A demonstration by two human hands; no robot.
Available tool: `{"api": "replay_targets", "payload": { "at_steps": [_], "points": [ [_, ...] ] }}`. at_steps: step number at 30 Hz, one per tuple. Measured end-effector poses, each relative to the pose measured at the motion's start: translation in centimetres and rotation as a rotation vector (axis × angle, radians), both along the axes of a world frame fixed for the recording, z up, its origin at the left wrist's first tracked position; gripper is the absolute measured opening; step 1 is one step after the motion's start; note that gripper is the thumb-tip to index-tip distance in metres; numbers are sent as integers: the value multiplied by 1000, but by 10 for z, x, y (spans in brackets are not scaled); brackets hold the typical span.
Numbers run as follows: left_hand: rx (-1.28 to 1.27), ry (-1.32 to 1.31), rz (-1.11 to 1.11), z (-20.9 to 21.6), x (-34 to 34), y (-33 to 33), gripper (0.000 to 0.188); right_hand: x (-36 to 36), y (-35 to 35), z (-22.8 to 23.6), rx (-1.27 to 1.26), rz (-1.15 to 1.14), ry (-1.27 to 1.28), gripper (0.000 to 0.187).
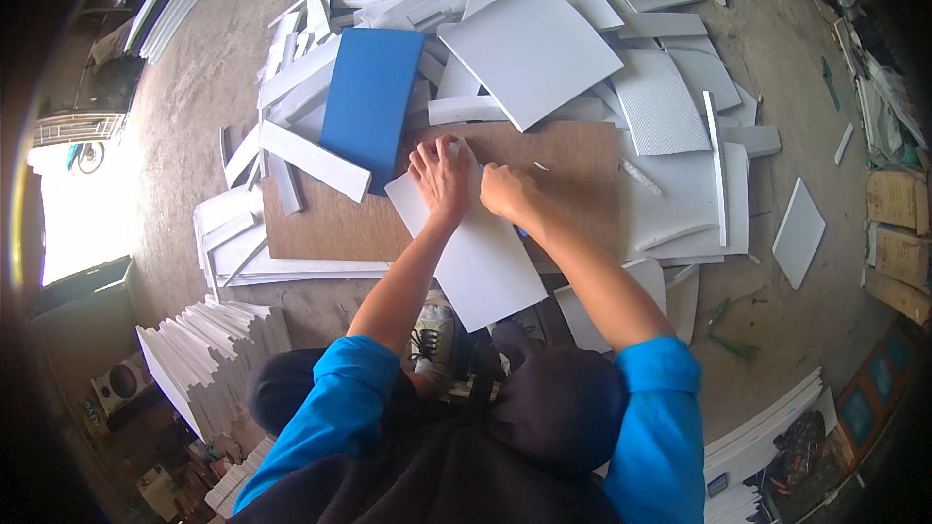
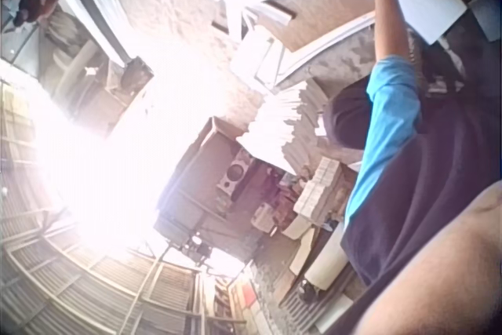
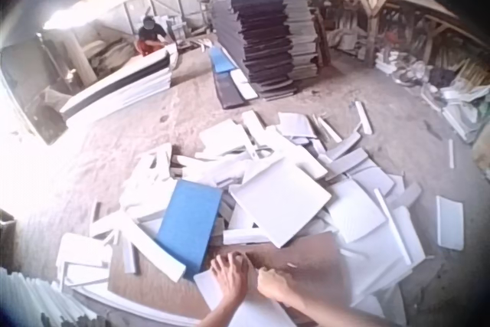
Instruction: The person sits on the floor and uses a utility knife to cut a blue plastic sheet and a white plastic sheet. They align the sheets, score the edges with the knife, and snap off the excess material to create straight cuts.
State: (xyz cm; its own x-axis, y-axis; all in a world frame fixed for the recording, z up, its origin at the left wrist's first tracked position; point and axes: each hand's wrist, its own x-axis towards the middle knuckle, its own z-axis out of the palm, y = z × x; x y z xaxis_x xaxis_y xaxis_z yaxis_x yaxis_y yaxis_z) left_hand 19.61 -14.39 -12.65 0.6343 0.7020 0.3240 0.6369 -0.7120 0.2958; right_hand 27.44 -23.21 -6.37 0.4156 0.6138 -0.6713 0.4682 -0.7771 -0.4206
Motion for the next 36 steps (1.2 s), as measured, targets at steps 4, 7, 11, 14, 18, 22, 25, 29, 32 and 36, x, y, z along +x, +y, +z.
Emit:
{"api": "replay_targets", "payload": {
  "at_steps": [4, 7, 11, 14, 18, 22, 25, 29, 32, 36],
  "points": [
    [-2, 1, -3, 4, 1, -2, 27, -3, -11, 5, -39, -39, 77, 26],
    [2, -10, -2, 5, 0, -1, 27, -7, -15, 10, -40, -60, 95, 26],
    [-13, -15, -5, 5, 1, -1, 26, -13, -26, 8, 45, -21, -24, 27],
    [-81, 21, -28, 4, -1, 0, 28, -15, -31, -4, 163, 48, -222, 28],
    [-89, 29, -3, 0, -3, 3, 27, -11, -21, 16, 158, -9, -198, 26],
    [-56, 1, -12, 4, 0, 1, 25, -15, -18, 7, 184, -44, -210, 26],
    [-43, -19, -20, 4, 0, 2, 25, -16, -17, -2, 208, -48, -193, 27],
    [-22, -24, -11, 4, 0, 1, 26, -13, -12, -3, 171, -43, -137, 28],
    [3, -22, -13, 3, 1, 0, 26, -5, -7, 2, 74, -68, -8, 29],
    [-10, -6, 10, 2, 1, 0, 27, -3, -6, 10, -40, -84, 118, 29]
  ]
}}
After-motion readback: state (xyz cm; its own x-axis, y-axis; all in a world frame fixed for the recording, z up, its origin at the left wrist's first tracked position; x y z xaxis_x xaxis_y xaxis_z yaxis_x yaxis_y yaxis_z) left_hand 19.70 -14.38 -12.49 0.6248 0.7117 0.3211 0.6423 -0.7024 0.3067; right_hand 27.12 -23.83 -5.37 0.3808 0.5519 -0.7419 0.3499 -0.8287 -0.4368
